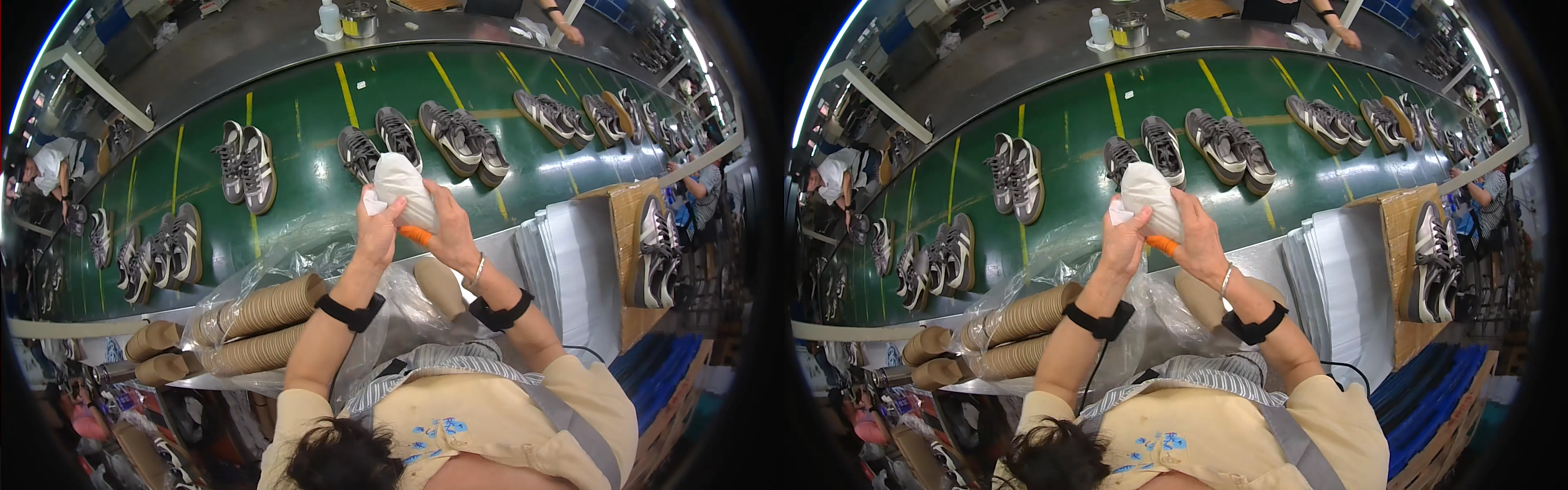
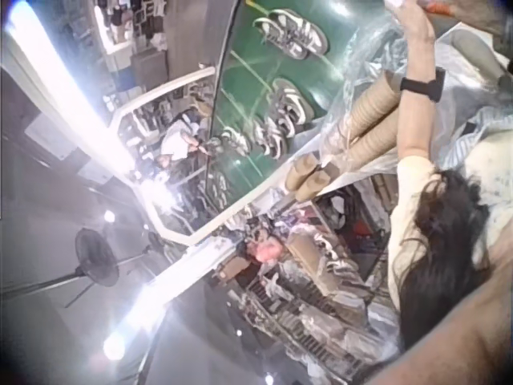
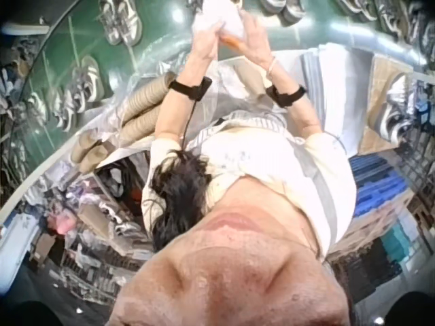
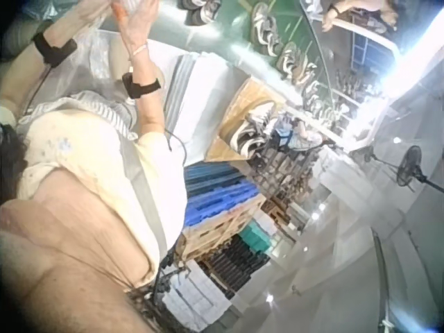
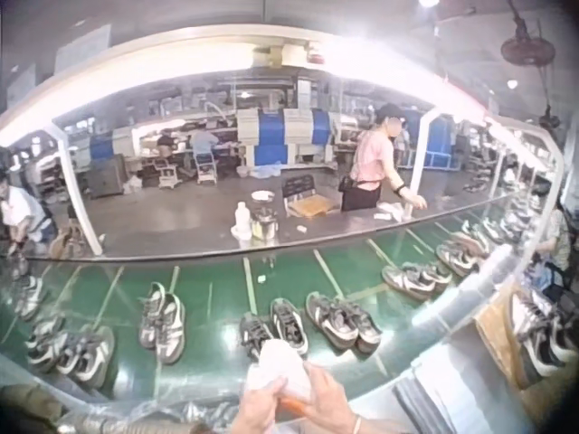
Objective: Inserting paper stuffing and plastic shoe lasts into sneakers on a factory assembly line.
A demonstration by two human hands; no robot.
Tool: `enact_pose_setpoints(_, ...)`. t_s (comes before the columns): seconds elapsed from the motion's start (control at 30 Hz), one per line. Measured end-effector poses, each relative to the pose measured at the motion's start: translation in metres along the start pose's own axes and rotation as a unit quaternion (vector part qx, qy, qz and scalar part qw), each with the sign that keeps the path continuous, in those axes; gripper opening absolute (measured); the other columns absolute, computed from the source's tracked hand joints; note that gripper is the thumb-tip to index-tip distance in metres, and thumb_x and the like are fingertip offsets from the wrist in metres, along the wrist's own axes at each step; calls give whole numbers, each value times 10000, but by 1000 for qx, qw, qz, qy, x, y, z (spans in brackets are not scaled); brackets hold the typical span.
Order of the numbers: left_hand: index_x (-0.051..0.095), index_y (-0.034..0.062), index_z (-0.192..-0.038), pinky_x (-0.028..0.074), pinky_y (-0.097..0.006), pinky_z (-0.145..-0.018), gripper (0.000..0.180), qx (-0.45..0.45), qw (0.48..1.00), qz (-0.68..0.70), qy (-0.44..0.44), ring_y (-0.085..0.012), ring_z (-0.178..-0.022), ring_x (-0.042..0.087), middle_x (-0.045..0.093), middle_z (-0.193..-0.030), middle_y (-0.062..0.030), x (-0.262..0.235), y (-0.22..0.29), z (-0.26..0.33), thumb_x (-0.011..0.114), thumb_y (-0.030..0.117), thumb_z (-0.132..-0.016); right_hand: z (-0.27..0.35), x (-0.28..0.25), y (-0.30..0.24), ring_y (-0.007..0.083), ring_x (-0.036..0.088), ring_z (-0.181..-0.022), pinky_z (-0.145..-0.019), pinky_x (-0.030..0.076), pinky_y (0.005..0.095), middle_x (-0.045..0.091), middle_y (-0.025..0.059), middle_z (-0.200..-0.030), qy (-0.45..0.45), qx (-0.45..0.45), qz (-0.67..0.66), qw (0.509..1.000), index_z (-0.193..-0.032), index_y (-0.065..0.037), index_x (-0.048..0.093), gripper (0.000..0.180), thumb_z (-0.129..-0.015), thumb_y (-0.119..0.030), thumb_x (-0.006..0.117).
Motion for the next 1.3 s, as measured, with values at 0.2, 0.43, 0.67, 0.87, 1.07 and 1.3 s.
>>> enact_pose_setpoints(0.2,391,23,-1229,482,-369,-926,542,-88,945,-314,-27,-256,-1097,559,539,-1184,-120,-61,19,-76,683,8,-773,-12,28,55,308,663,-824,-722,512,348,666,170,-924,-22,130,-27,991,-1134,32,555,534,-665,-68,789)
enact_pose_setpoints(0.43,383,20,-1271,433,-439,-951,624,144,612,-773,-85,-390,-1140,474,376,-1334,-198,-105,-18,-163,680,66,-723,-50,72,140,209,645,-721,-633,509,339,648,161,-833,-113,473,-251,837,-915,36,548,376,-608,-23,755)
enact_pose_setpoints(0.67,447,-1,-1051,491,-497,-771,374,143,612,-746,-218,-447,-951,552,441,-1145,-203,-114,6,-181,648,79,-746,-112,172,117,416,641,-733,-667,516,497,637,232,-767,-235,189,246,921,-1030,18,415,498,-653,-144,698)
enact_pose_setpoints(0.87,460,17,-962,497,-479,-685,257,182,603,-728,-270,-416,-819,575,471,-1042,-166,-117,15,-183,629,71,-777,-96,169,108,333,560,-908,-748,463,388,587,166,-941,-225,24,305,925,-1007,-41,486,312,-767,-180,627)
enact_pose_setpoints(1.07,483,33,-862,483,-455,-635,115,256,576,-705,-324,-373,-743,577,503,-915,-144,-119,-5,-177,555,123,-854,-62,166,104,327,533,-859,-745,465,425,528,169,-890,-119,19,264,957,-933,-2,480,192,-784,-101,548)
enact_pose_setpoints(1.3,511,42,-847,480,-459,-654,112,215,577,-714,-333,-369,-755,574,509,-879,-154,-115,1,-179,541,147,-872,-62,174,114,337,535,-925,-827,453,427,532,187,-994,-189,93,231,950,-1046,-12,459,476,-731,-259,716)
Point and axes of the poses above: each hand's wrist, its own z-axis away from the middle knuckle, its own x-axis out of the palm, y = z × x, the point moved 4 cm from there along -z, towards the middle knuckle
